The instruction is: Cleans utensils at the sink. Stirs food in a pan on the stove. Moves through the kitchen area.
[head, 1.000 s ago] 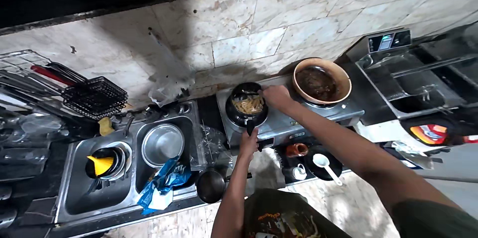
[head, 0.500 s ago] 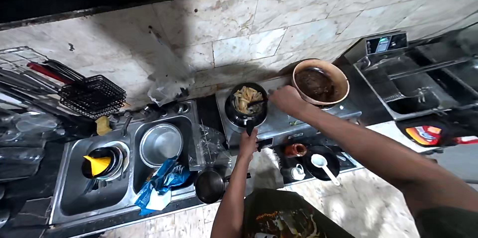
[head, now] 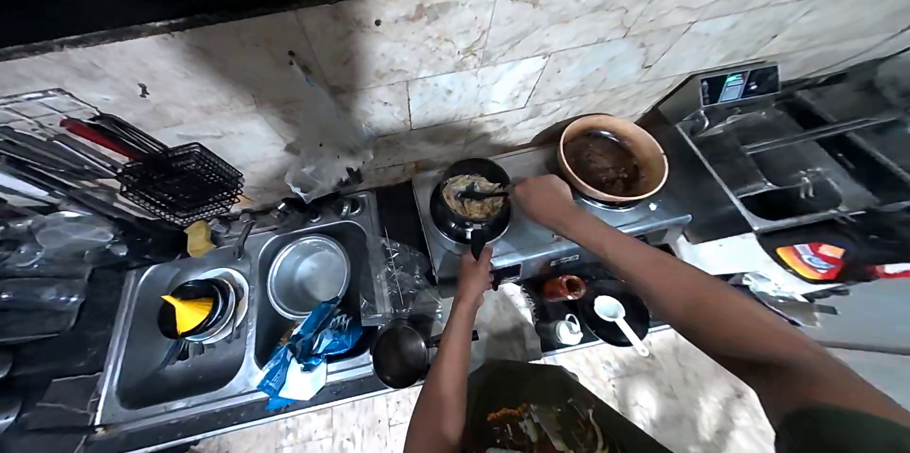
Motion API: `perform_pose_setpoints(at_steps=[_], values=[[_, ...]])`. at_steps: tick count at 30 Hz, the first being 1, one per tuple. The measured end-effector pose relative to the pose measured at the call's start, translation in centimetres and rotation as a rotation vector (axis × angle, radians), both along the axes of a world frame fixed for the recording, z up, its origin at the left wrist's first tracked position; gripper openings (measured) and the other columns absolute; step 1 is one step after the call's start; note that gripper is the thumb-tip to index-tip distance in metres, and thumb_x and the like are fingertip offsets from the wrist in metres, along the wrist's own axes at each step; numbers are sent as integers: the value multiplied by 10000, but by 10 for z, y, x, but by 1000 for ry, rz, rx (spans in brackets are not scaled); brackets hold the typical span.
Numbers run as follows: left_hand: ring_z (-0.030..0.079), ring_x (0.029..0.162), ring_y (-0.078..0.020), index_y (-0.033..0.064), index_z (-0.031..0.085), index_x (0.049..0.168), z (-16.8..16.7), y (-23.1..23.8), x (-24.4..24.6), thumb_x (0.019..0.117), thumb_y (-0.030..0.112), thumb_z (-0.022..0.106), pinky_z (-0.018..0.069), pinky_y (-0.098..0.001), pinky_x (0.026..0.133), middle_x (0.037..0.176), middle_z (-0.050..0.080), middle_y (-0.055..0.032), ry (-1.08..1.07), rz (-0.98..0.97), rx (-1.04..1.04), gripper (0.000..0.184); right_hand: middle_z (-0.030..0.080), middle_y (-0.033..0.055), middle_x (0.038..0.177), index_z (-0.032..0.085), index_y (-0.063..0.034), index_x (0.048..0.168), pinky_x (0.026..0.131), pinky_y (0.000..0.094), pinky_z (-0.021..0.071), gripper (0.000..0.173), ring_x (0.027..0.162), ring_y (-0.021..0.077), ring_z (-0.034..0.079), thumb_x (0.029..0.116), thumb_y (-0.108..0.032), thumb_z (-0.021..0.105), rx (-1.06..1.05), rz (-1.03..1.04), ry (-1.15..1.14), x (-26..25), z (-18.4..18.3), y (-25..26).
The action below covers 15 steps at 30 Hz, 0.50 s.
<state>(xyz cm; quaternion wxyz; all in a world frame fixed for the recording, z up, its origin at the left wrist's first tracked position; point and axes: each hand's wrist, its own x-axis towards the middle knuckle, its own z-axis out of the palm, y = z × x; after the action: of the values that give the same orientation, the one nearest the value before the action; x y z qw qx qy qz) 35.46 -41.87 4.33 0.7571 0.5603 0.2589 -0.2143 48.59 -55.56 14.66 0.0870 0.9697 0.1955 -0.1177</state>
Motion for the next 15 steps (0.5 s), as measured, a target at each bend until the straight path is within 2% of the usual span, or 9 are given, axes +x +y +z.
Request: perform_pose_setpoints(at_steps=[2, 5, 7, 10, 12, 15], values=[[391, 450, -102, 69, 524, 1126, 0, -1, 0, 1078, 364, 532, 382, -250, 416, 647, 431, 5, 1, -2, 7, 300, 692, 211, 1001, 698, -36, 1036, 606, 610, 535, 129, 829, 443, 684, 925, -37, 633, -50, -83, -15, -1, 14, 4], [389, 446, -101, 68, 519, 1120, 0, -2, 0, 1079, 359, 533, 381, -246, 412, 648, 431, 3, 0, 5, 9, 294, 675, 212, 1099, 695, -11, 1018, 635, 587, 554, 123, 876, 434, 683, 914, 4, 630, -97, -161, -16, 3, 11, 13], [392, 441, -99, 66, 520, 1103, -1, -3, -1, 1079, 357, 533, 382, -242, 408, 642, 437, 3, -3, 8, 6, 293, 676, 226, 1078, 699, -5, 995, 662, 600, 553, 100, 894, 442, 684, 926, -9, 626, -72, -215, 46, 5, 2, 14], [399, 442, -101, 68, 525, 1101, 0, -2, 0, 1078, 355, 535, 385, -246, 409, 637, 436, 7, 1, 6, 1, 288, 695, 226, 967, 701, -34, 927, 644, 642, 538, 119, 875, 446, 689, 906, -150, 692, 28, -269, 113, 11, -1, 1], [394, 438, -99, 70, 525, 1087, -1, -2, -1, 1076, 356, 539, 381, -246, 407, 633, 433, 8, 2, 12, 3, 287, 708, 183, 941, 728, -95, 933, 655, 635, 539, 176, 871, 414, 697, 937, -265, 686, 40, -194, 144, 16, -2, -14], [390, 437, -95, 72, 526, 1088, -1, -3, -1, 1075, 357, 542, 376, -240, 404, 634, 429, 10, -1, 11, 2, 286, 722, 144, 919, 749, -137, 949, 677, 632, 542, 191, 858, 389, 704, 963, -309, 667, 30, -36, 119, 22, 6, -30]])
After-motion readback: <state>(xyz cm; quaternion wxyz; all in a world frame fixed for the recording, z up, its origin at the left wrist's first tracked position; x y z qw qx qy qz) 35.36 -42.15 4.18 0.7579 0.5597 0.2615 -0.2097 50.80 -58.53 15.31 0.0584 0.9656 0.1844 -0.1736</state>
